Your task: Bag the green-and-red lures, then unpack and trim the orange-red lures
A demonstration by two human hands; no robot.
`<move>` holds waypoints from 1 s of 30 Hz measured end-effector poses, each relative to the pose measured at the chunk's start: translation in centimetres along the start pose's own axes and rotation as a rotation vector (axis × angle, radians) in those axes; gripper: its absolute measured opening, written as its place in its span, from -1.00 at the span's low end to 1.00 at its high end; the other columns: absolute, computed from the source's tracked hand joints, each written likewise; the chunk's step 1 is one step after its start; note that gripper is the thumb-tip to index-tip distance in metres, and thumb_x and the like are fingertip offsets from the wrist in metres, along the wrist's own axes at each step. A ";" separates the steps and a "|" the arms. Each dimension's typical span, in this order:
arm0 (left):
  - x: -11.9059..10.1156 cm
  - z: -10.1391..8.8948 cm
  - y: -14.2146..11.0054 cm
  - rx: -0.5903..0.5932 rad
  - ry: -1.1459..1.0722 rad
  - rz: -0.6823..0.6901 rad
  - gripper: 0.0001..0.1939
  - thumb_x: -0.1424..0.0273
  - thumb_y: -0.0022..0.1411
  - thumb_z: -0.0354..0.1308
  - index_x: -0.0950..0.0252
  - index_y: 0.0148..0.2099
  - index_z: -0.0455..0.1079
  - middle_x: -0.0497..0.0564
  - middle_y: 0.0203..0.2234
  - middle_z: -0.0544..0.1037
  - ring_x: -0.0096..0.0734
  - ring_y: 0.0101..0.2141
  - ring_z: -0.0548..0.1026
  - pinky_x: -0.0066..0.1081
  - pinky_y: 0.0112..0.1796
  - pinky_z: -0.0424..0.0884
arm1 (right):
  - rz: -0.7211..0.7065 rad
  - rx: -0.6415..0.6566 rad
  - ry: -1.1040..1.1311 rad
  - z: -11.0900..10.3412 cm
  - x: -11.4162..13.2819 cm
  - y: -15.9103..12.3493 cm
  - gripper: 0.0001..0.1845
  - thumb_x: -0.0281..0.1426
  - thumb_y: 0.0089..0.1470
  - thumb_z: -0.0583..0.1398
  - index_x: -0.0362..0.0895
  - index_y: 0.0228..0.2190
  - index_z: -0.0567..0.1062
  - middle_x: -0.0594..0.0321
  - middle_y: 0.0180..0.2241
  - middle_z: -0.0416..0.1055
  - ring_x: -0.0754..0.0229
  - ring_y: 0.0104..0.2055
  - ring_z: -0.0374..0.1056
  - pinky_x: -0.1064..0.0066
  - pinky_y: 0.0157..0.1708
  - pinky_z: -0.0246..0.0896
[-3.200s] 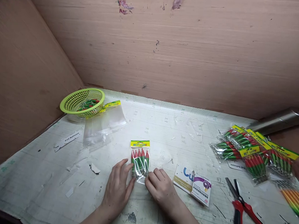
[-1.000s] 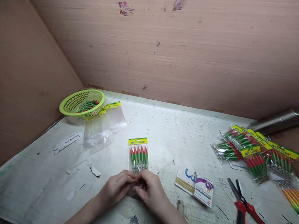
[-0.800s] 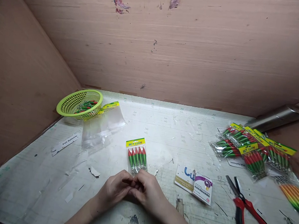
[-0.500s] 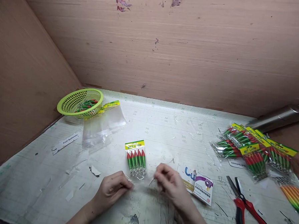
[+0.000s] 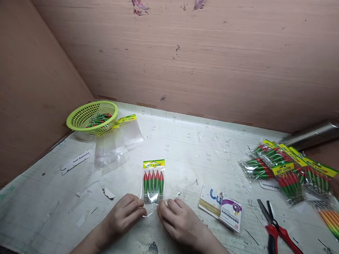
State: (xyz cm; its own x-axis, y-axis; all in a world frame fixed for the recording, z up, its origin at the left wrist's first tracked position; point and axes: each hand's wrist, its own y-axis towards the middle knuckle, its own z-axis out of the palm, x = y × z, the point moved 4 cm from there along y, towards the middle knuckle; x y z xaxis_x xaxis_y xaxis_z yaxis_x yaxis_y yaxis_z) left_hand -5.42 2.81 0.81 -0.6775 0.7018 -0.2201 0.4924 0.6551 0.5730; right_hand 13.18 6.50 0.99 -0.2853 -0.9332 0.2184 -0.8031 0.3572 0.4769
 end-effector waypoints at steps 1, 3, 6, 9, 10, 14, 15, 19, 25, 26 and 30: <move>0.0 -0.1 0.1 0.011 -0.007 0.023 -0.83 0.57 0.33 0.01 0.31 -0.30 0.36 0.01 -0.43 0.55 -0.41 -0.41 0.42 -0.41 -0.34 0.41 | 0.007 0.012 0.050 0.1 0.1 0.3 -0.67 -0.52 0.31 -0.07 -0.31 -0.05 0.43 0.04 -0.40 0.51 0.14 -0.41 0.38 0.33 -0.41 0.36; 0.1 -0.2 0.2 -0.004 -0.023 0.020 -0.82 0.58 0.34 0.00 0.31 -0.30 0.37 0.00 -0.42 0.58 -0.42 -0.37 0.45 -0.41 -0.30 0.42 | 0.035 0.011 0.121 -0.1 -0.1 0.5 -0.64 -0.51 0.34 -0.11 -0.35 -0.07 0.42 0.07 -0.47 0.46 0.16 -0.46 0.35 0.35 -0.43 0.34; 0.3 -0.4 0.2 -0.053 -0.034 -0.010 -0.82 0.57 0.34 0.01 0.30 -0.30 0.38 0.00 -0.43 0.59 -0.42 -0.37 0.46 -0.41 -0.30 0.42 | 0.039 -0.005 0.136 -0.6 -0.4 0.4 -0.65 -0.52 0.34 -0.11 -0.34 -0.08 0.42 0.05 -0.43 0.48 0.17 -0.44 0.37 0.35 -0.36 0.34; 0.3 -0.3 0.2 -0.047 -0.011 -0.006 -0.81 0.56 0.34 0.00 0.31 -0.30 0.39 0.00 -0.42 0.59 -0.41 -0.37 0.47 -0.39 -0.28 0.41 | -0.016 0.007 0.101 -0.5 -0.2 0.4 -0.66 -0.53 0.33 -0.10 -0.35 -0.12 0.43 0.02 -0.40 0.51 0.16 -0.44 0.36 0.35 -0.40 0.34; 0.3 -0.3 0.1 -0.039 -0.003 -0.003 -0.80 0.57 0.35 -0.02 0.32 -0.29 0.39 0.01 -0.41 0.60 -0.40 -0.36 0.48 -0.38 -0.27 0.41 | -0.052 0.004 0.075 -0.4 -0.1 0.4 -0.67 -0.55 0.32 -0.09 -0.34 -0.15 0.45 0.00 -0.38 0.53 0.16 -0.45 0.35 0.35 -0.43 0.33; 0.5 -0.4 0.1 -0.043 -0.031 -0.045 -0.75 0.58 0.38 -0.07 0.31 -0.27 0.40 0.01 -0.38 0.62 -0.40 -0.30 0.49 -0.38 -0.25 0.39 | -0.064 -0.068 0.046 -0.1 -0.4 0.3 -0.70 -0.62 0.27 -0.05 -0.23 -0.31 0.46 -0.02 -0.31 0.56 0.17 -0.44 0.33 0.36 -0.47 0.30; 0.5 -0.4 0.1 -0.054 -0.044 -0.065 -0.75 0.57 0.38 -0.07 0.30 -0.28 0.39 0.00 -0.39 0.61 -0.41 -0.30 0.49 -0.39 -0.25 0.39 | -0.036 -0.085 0.060 -0.1 -0.5 0.2 -0.69 -0.61 0.28 -0.05 -0.22 -0.32 0.47 -0.02 -0.31 0.56 0.17 -0.42 0.34 0.36 -0.46 0.30; 0.2 -0.2 0.6 -0.076 -0.046 -0.100 -0.75 0.58 0.37 -0.08 0.31 -0.31 0.37 0.00 -0.43 0.58 -0.41 -0.36 0.46 -0.39 -0.29 0.38 | 0.008 -0.068 0.069 0.1 -0.2 -0.3 -0.64 -0.59 0.30 -0.08 -0.22 -0.25 0.50 0.01 -0.33 0.54 0.19 -0.39 0.36 0.37 -0.40 0.33; -0.3 -0.1 1.3 -0.028 0.005 0.005 -0.72 0.55 0.40 -0.11 0.32 -0.30 0.39 -0.01 -0.46 0.57 -0.41 -0.36 0.45 -0.39 -0.29 0.38 | -0.111 -0.036 0.007 0.0 0.6 0.0 -0.69 -0.61 0.27 -0.02 -0.29 -0.30 0.52 -0.01 -0.32 0.55 0.17 -0.38 0.34 0.33 -0.41 0.28; -0.3 -0.1 1.3 -0.027 0.000 -0.002 -0.72 0.55 0.40 -0.11 0.32 -0.30 0.39 -0.01 -0.46 0.57 -0.41 -0.35 0.45 -0.38 -0.29 0.38 | -0.134 -0.029 0.005 0.0 0.6 0.1 -0.68 -0.61 0.26 -0.01 -0.27 -0.35 0.52 0.00 -0.32 0.55 0.18 -0.39 0.33 0.33 -0.44 0.27; -0.1 0.0 1.0 -0.033 -0.027 -0.056 -0.74 0.56 0.38 -0.09 0.30 -0.29 0.38 -0.01 -0.43 0.59 -0.40 -0.34 0.46 -0.38 -0.28 0.38 | -0.084 -0.074 0.044 -0.3 -0.1 0.2 -0.68 -0.61 0.27 -0.02 -0.22 -0.39 0.48 0.02 -0.28 0.55 0.17 -0.37 0.32 0.34 -0.42 0.28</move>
State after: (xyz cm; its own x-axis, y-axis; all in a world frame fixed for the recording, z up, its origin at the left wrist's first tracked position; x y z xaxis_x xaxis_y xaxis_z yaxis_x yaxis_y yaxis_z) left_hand -4.87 3.40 1.39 -0.6882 0.6718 -0.2740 0.4353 0.6844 0.5849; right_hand 13.26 6.71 1.35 -0.1942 -0.9580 0.2111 -0.7822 0.2811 0.5560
